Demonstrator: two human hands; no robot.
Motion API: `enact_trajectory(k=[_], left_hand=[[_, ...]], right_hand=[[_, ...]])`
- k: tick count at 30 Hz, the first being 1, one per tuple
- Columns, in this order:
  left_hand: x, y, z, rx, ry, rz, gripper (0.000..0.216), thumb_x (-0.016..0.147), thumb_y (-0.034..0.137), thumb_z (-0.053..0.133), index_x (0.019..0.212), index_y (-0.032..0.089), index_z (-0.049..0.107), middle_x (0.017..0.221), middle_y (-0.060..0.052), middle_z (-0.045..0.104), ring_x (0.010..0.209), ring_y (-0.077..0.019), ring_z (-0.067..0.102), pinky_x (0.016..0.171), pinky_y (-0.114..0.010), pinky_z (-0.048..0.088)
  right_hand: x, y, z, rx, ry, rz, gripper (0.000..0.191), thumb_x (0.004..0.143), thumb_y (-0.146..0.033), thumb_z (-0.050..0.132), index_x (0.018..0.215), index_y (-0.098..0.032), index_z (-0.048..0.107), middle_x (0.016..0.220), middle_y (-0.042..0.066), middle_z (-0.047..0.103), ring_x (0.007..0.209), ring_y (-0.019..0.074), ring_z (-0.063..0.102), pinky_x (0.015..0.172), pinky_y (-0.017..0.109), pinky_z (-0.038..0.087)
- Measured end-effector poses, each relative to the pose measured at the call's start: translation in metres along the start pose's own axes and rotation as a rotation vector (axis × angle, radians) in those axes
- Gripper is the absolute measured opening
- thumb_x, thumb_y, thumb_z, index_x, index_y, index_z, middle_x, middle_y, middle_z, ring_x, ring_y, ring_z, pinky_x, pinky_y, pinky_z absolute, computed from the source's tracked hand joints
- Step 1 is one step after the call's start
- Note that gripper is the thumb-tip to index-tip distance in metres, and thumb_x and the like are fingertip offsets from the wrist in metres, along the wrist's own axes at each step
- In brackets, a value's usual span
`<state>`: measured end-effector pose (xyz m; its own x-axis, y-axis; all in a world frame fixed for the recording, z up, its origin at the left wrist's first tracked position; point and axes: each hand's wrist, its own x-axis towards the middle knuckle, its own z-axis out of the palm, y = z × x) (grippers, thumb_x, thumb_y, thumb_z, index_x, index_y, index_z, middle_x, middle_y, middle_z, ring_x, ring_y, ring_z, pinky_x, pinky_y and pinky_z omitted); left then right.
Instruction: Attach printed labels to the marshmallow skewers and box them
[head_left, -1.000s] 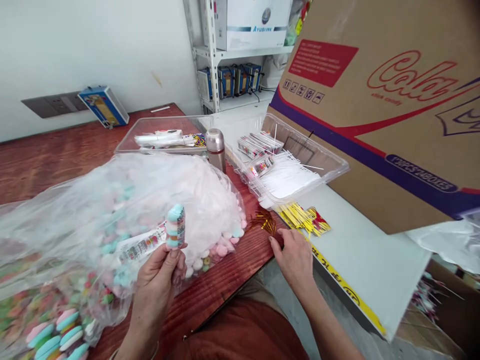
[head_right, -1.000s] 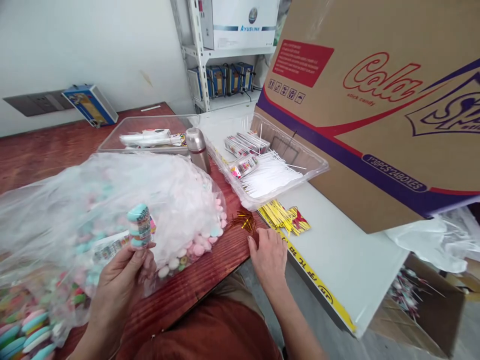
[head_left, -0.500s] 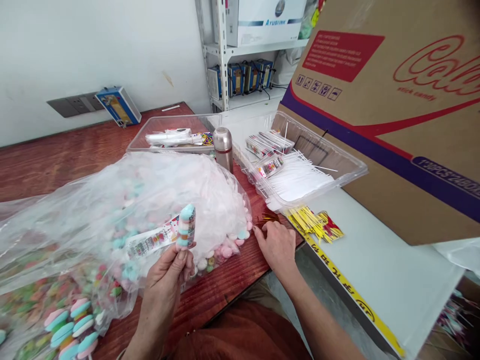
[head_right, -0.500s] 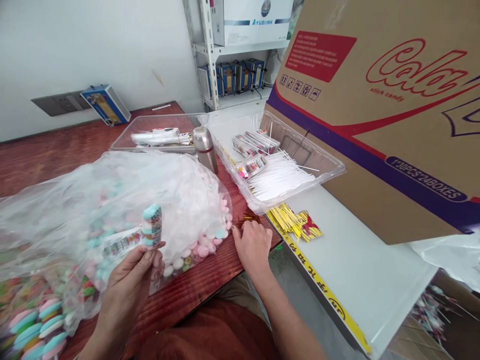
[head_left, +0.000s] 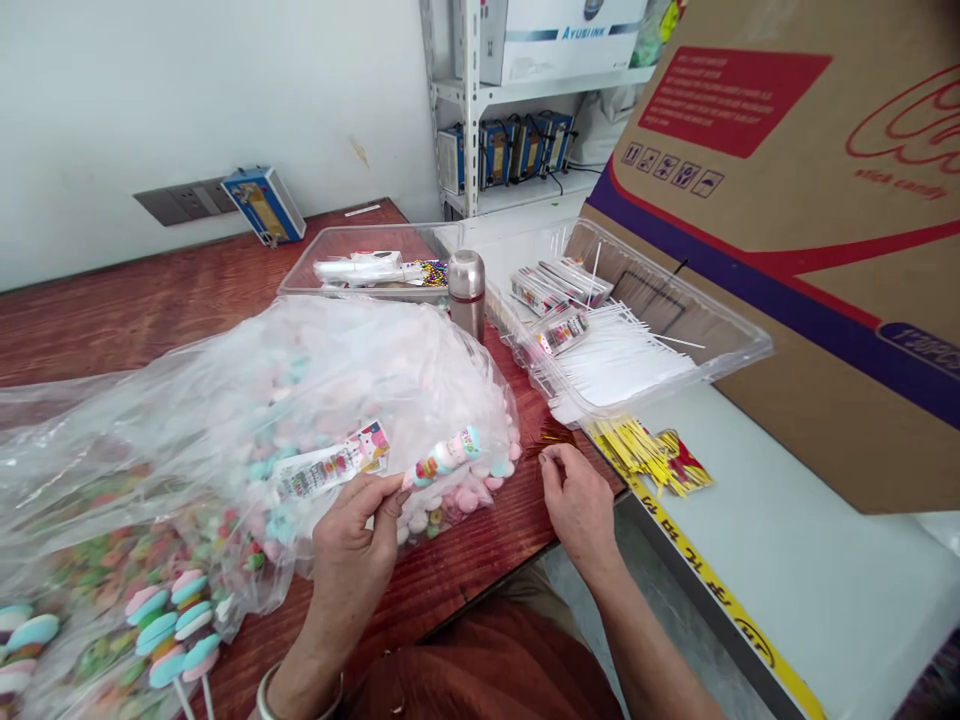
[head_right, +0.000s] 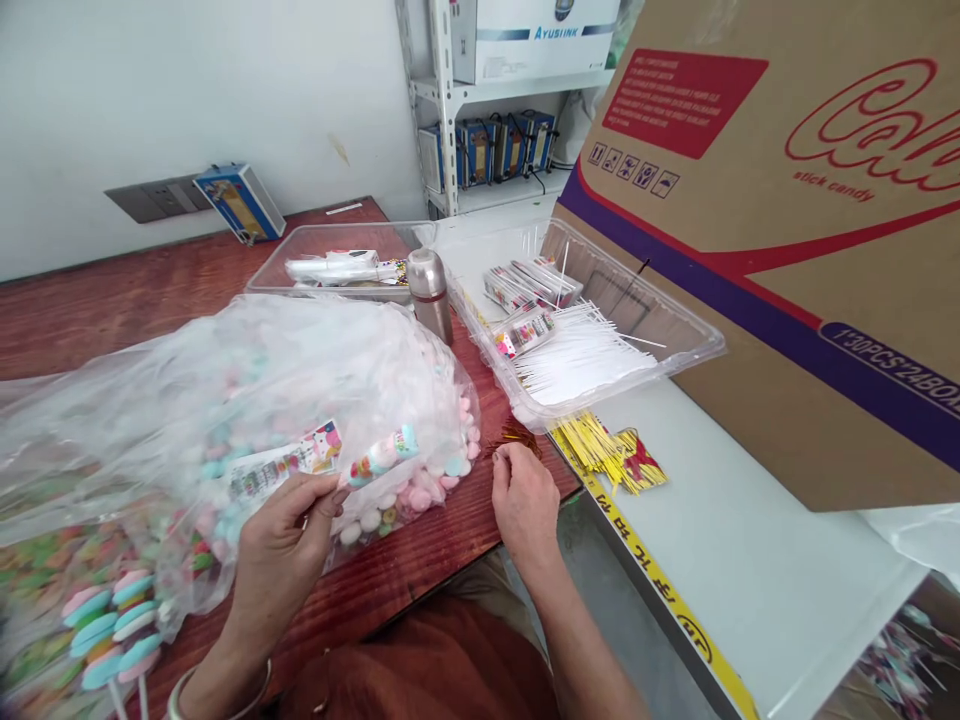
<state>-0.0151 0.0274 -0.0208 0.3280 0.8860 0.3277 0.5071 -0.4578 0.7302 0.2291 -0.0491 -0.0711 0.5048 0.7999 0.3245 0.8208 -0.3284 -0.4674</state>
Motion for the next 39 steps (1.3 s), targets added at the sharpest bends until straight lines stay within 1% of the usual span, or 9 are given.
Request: enact_trajectory(k=[3, 6, 9, 12, 22, 27, 32, 34, 39], left_hand=[[-0.002, 0.003, 0.004, 0.050, 0.047, 0.013, 0.010, 0.088, 0.017, 0.060, 0.096, 0.019, 0.064, 0.082, 0.000, 0.066, 0.074, -0.0132, 0.061, 0.069, -0.024, 0.046], [-0.003, 0.008, 0.010, 0.086, 0.007, 0.119, 0.011, 0.090, 0.011, 0.054, 0.087, 0.019, 0.062, 0.077, 0.000, 0.063, 0.071, -0.0121, 0.059, 0.067, -0.023, 0.044], [-0.003, 0.015, 0.016, 0.172, -0.032, 0.207, 0.017, 0.093, 0.009, 0.049, 0.088, 0.018, 0.063, 0.075, -0.001, 0.060, 0.070, -0.0134, 0.057, 0.064, -0.024, 0.043], [-0.005, 0.020, 0.021, 0.241, -0.030, 0.250, 0.017, 0.094, 0.011, 0.047, 0.087, 0.017, 0.062, 0.075, -0.003, 0.060, 0.069, -0.0148, 0.057, 0.062, -0.025, 0.044], [-0.010, 0.012, 0.026, 0.217, 0.064, 0.311, 0.024, 0.094, 0.012, 0.049, 0.116, 0.015, 0.059, 0.085, -0.005, 0.067, 0.076, -0.0151, 0.063, 0.069, -0.025, 0.050], [-0.003, 0.017, 0.022, -0.018, 0.103, 0.082, 0.018, 0.092, 0.013, 0.052, 0.098, 0.018, 0.068, 0.083, -0.004, 0.067, 0.077, -0.0143, 0.061, 0.071, -0.026, 0.049], [0.004, 0.027, 0.024, -0.641, 0.023, -0.432, 0.012, 0.086, 0.027, 0.064, 0.088, 0.017, 0.069, 0.067, 0.000, 0.062, 0.060, -0.0109, 0.053, 0.058, -0.023, 0.043], [0.007, 0.030, 0.027, -0.945, 0.007, -0.563, 0.018, 0.081, 0.032, 0.070, 0.085, 0.014, 0.068, 0.057, 0.004, 0.054, 0.051, -0.0076, 0.044, 0.050, -0.020, 0.036], [0.010, 0.030, 0.031, -1.339, -0.060, -0.704, 0.025, 0.075, 0.032, 0.077, 0.084, 0.012, 0.064, 0.053, 0.006, 0.046, 0.046, -0.0037, 0.032, 0.045, -0.017, 0.023]], right_hand=[[0.001, -0.014, -0.011, 0.063, 0.118, -0.040, 0.017, 0.097, -0.024, 0.045, 0.093, -0.016, 0.060, 0.087, 0.008, 0.067, 0.082, 0.0202, 0.063, 0.074, 0.029, 0.045], [-0.001, -0.043, -0.024, 0.148, 0.248, -0.205, 0.011, 0.096, -0.018, 0.050, 0.099, -0.016, 0.060, 0.089, 0.008, 0.065, 0.085, 0.0185, 0.062, 0.079, 0.028, 0.046], [-0.009, -0.078, -0.026, 0.210, 0.197, -0.401, 0.007, 0.095, -0.014, 0.054, 0.098, -0.017, 0.060, 0.085, 0.005, 0.065, 0.079, 0.0164, 0.062, 0.074, 0.026, 0.046], [-0.017, -0.103, -0.017, 0.200, 0.117, -0.469, 0.009, 0.096, -0.016, 0.054, 0.089, -0.018, 0.060, 0.072, 0.002, 0.062, 0.067, 0.0159, 0.060, 0.062, 0.027, 0.042], [-0.021, -0.104, 0.002, 0.227, 0.143, -0.570, 0.012, 0.096, -0.011, 0.052, 0.100, -0.014, 0.062, 0.078, 0.007, 0.067, 0.074, 0.0190, 0.065, 0.068, 0.029, 0.050], [-0.027, -0.108, 0.004, 0.433, 0.076, -0.514, 0.027, 0.096, -0.009, 0.048, 0.121, -0.014, 0.059, 0.100, 0.012, 0.070, 0.094, 0.0211, 0.067, 0.083, 0.034, 0.054], [-0.025, -0.113, 0.005, 0.832, -0.130, -0.011, 0.004, 0.094, -0.025, 0.056, 0.095, -0.021, 0.058, 0.083, 0.004, 0.069, 0.072, 0.0172, 0.068, 0.064, 0.029, 0.057], [-0.022, -0.115, 0.006, 1.006, -0.207, 0.152, 0.011, 0.092, -0.030, 0.059, 0.096, -0.022, 0.053, 0.080, 0.003, 0.068, 0.066, 0.0169, 0.067, 0.059, 0.029, 0.057], [-0.008, -0.114, -0.001, 1.140, -0.406, 0.215, 0.025, 0.091, -0.034, 0.059, 0.111, -0.020, 0.054, 0.080, 0.002, 0.068, 0.066, 0.0175, 0.067, 0.062, 0.030, 0.057]])
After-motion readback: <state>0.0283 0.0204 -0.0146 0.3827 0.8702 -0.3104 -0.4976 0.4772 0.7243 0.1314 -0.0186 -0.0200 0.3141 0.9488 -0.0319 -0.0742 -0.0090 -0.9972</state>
